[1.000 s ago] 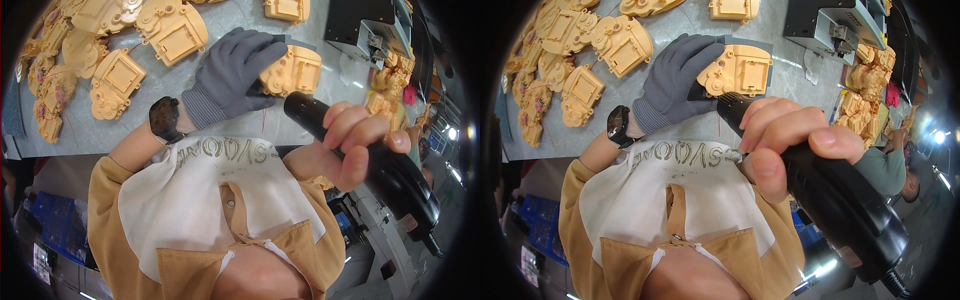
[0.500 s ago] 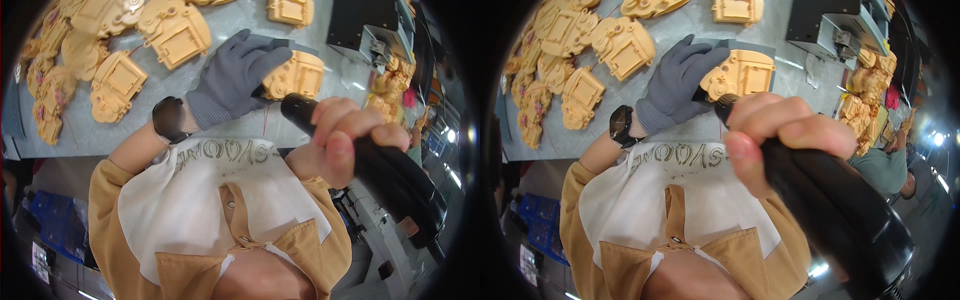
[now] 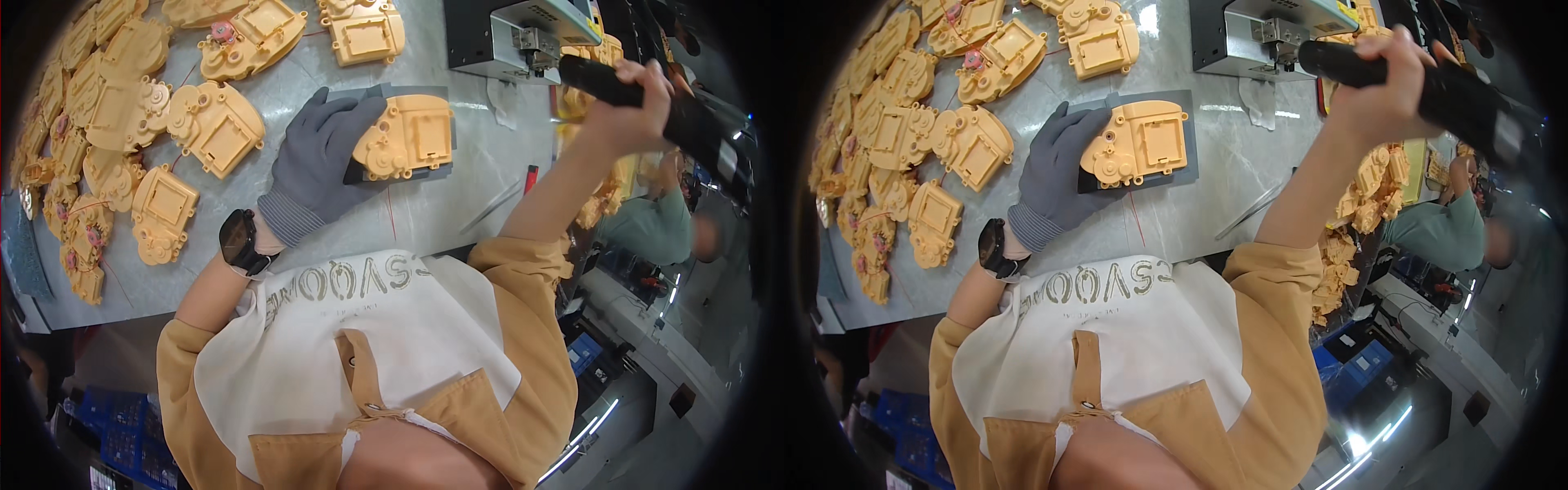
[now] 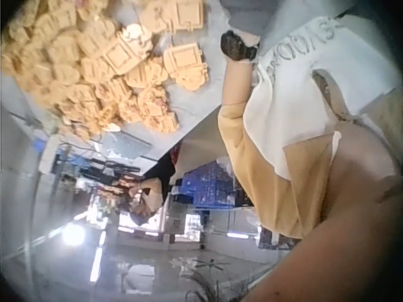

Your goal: The person uses a handheld rotary tool to drill holes into small yellow plastic components. They pick up each component from a pile on the table, hold it steady with a gloved hand, and drill into specific points before placing the finished piece aside. The process is repeated for multiple units throughout the clip.

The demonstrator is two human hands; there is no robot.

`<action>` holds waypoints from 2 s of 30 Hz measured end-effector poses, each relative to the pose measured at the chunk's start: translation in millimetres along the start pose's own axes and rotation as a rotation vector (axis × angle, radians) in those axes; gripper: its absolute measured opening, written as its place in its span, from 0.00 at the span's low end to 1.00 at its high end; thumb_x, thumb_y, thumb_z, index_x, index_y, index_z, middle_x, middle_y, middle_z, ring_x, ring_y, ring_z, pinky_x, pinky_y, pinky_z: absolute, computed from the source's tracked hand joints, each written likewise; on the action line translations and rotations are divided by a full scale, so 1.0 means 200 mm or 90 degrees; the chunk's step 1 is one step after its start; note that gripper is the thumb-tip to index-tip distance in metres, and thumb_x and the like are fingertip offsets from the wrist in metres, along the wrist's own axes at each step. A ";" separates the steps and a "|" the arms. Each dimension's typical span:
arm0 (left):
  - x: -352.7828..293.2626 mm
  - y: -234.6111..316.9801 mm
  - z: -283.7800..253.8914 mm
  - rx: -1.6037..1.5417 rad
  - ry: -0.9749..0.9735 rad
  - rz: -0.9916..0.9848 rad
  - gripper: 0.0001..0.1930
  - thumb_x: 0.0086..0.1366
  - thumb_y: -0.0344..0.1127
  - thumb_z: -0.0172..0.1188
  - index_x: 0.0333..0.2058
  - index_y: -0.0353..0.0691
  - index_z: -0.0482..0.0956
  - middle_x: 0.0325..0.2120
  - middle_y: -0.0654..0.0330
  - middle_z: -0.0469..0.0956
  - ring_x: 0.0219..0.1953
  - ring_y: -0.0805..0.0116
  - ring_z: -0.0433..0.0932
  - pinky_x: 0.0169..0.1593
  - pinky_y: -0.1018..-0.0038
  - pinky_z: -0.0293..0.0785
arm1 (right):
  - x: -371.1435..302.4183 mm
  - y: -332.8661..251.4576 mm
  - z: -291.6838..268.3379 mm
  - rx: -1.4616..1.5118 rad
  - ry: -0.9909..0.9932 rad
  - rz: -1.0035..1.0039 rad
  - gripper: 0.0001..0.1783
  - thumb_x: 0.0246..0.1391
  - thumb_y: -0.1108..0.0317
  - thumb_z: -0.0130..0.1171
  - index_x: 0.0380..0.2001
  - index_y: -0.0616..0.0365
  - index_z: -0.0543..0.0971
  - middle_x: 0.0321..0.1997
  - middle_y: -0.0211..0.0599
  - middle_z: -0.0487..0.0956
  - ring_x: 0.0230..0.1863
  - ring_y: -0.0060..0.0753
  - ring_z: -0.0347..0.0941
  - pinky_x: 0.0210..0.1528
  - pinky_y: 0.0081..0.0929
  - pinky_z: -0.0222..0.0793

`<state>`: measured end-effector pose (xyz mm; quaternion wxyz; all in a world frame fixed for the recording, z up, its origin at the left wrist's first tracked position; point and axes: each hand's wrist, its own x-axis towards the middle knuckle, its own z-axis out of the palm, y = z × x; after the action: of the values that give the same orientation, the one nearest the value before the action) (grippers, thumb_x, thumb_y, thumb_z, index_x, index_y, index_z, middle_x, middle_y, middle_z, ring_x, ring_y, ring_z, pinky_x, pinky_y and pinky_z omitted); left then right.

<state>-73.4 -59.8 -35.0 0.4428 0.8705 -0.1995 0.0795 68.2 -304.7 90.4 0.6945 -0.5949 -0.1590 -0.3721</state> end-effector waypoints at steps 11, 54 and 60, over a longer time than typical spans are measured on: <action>-0.01 0.00 0.01 0.025 0.032 0.010 0.42 0.34 0.40 0.72 0.51 0.42 0.63 0.42 0.58 0.70 0.46 0.59 0.69 0.56 0.57 0.61 | -0.43 -0.41 0.04 0.163 -0.244 0.139 0.23 0.42 0.77 0.46 0.46 0.59 0.63 0.18 0.32 0.64 0.15 0.27 0.60 0.24 0.31 0.60; 0.02 -0.03 0.01 -0.017 0.011 0.015 0.40 0.34 0.37 0.70 0.50 0.43 0.64 0.41 0.59 0.71 0.45 0.60 0.69 0.55 0.57 0.62 | -0.38 -0.35 -0.04 0.165 -0.171 0.072 0.14 0.42 0.78 0.48 0.36 0.57 0.65 0.17 0.32 0.66 0.16 0.26 0.63 0.24 0.31 0.64; 0.04 -0.01 -0.01 -0.024 0.017 0.021 0.40 0.33 0.36 0.71 0.50 0.43 0.64 0.41 0.60 0.71 0.46 0.59 0.68 0.58 0.57 0.59 | -0.02 0.00 -0.03 -0.085 0.115 -0.013 0.19 0.34 0.84 0.51 0.36 0.66 0.65 0.15 0.38 0.68 0.15 0.29 0.65 0.23 0.30 0.66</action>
<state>-65.6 -59.9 -32.6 0.4602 0.8575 -0.2096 0.0949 63.0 -308.7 86.2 0.6609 -0.6022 -0.0765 -0.4412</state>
